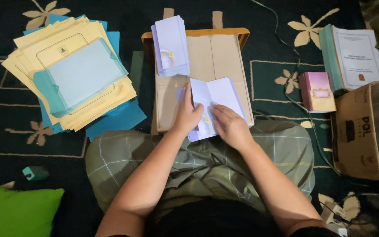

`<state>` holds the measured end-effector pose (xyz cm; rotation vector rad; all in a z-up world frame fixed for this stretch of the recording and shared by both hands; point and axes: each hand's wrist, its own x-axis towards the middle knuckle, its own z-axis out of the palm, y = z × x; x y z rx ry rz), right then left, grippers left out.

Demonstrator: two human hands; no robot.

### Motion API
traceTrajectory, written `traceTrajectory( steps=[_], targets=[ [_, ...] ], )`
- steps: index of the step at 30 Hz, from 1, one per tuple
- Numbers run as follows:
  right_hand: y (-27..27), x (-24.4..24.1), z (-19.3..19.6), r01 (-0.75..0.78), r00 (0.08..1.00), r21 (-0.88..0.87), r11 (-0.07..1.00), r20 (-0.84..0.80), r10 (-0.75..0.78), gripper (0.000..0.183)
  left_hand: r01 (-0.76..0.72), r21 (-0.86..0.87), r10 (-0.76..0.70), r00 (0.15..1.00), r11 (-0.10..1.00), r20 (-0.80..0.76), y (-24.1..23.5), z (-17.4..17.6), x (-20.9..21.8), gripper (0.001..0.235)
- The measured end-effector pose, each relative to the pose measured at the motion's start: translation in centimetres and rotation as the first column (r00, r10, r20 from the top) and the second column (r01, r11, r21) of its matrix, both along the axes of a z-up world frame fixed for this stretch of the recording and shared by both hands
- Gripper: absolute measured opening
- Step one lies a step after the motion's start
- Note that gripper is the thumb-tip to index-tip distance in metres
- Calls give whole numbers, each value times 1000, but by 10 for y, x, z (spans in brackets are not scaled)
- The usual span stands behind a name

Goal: A person is folding purple paper inserts and stacking them onto a wooden stand as part of an invitation assembly process.

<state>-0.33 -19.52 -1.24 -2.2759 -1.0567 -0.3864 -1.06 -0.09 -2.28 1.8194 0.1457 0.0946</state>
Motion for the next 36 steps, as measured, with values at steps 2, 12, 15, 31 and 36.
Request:
traceTrajectory(
  steps=[2,12,15,31,36],
  targets=[
    [-2,0,-5,-2,1000,-39,999,-31,1,33,-47,198,16,988,979,155,-2,-17,4,84],
    [-12,12,-41,-13,994,-158,987,-108,-4,34,-74,829,-42,992,554,117,1,-57,20,57],
    [-6,6,-23,2,993,-280,960,-109,-34,39,52,839,-46,998,542,-32,-2,-41,17,62],
    [20,57,-38,25,988,-692,721,-93,-123,64,124,798,-32,991,589,-130,-3,-26,15,61],
    [3,29,-32,-24,978,-719,694,-162,-134,65,180,771,-46,980,610,-192,-2,-16,13,62]
  ],
)
